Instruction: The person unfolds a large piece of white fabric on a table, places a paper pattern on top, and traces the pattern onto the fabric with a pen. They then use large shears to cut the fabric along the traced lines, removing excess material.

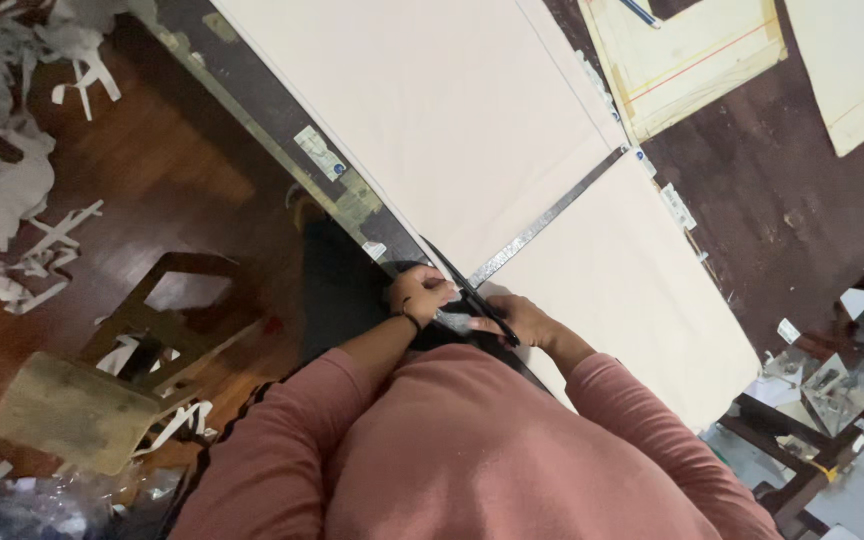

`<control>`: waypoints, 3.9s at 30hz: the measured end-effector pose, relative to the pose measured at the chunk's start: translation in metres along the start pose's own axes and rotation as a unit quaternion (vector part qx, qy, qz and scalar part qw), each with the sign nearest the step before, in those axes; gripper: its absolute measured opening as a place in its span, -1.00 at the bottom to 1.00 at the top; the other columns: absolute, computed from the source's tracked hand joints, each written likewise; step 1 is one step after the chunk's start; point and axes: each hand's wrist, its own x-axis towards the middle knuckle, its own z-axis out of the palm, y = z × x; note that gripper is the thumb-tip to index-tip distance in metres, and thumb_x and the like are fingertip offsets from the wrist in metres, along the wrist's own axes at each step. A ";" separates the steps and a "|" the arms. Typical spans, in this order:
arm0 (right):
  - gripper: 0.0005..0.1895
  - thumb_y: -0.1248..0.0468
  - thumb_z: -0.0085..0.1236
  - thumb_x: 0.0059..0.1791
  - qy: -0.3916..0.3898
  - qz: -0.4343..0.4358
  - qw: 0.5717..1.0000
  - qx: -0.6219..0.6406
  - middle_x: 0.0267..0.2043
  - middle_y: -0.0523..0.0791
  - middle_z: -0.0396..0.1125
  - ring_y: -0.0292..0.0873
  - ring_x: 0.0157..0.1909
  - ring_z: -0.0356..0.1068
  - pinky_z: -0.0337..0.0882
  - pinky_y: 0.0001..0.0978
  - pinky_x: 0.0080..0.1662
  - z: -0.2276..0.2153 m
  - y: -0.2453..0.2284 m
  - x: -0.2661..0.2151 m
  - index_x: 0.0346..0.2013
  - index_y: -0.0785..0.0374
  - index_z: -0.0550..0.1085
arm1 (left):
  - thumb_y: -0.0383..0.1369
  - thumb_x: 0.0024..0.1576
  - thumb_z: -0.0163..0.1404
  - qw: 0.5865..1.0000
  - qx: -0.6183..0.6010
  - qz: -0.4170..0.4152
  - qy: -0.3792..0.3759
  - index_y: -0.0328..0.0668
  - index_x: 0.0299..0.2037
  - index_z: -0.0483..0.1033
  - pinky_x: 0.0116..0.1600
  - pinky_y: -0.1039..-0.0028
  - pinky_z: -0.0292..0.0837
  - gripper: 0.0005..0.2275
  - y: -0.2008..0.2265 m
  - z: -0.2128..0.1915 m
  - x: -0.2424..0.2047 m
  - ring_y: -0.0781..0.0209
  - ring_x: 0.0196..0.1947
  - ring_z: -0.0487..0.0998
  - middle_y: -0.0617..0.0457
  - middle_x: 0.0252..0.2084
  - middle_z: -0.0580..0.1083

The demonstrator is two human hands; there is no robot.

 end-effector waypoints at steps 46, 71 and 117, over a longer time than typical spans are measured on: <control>-0.43 -0.34 0.24 -0.15 -0.002 -0.039 0.999 -0.036 -0.60 -0.09 0.42 -0.13 -0.54 0.51 0.53 -0.35 -0.22 -0.007 -0.143 0.006 -0.42 0.11 0.50 | -0.06 0.02 0.11 0.956 0.288 0.051 -0.038 -0.22 -0.27 0.65 -0.05 0.29 0.54 -0.65 0.065 -0.016 -0.043 -0.04 -0.20 0.67 -0.11 -0.34 0.63; -0.43 -0.39 0.27 -0.18 0.000 -0.033 0.998 -0.057 -0.64 -0.17 0.42 -0.15 -0.49 0.52 0.45 -0.37 -0.23 -0.019 -0.152 0.052 -0.48 0.03 0.49 | -0.23 -0.06 0.26 0.972 0.162 0.044 0.167 0.12 -0.13 0.64 -0.30 0.61 0.61 -0.73 0.140 -0.113 0.075 0.36 -0.40 0.68 0.29 -0.32 0.64; -0.37 -0.43 0.10 -0.12 -0.018 -0.081 0.991 -0.110 -0.54 -0.05 0.45 0.03 -0.30 0.54 0.44 -0.21 -0.09 -0.034 -0.302 0.078 -0.39 0.07 0.50 | -0.27 0.06 0.15 0.970 0.225 0.051 0.078 -0.07 -0.16 0.64 -0.04 0.25 0.57 -0.81 0.173 -0.135 0.052 0.00 -0.19 0.66 0.05 -0.31 0.64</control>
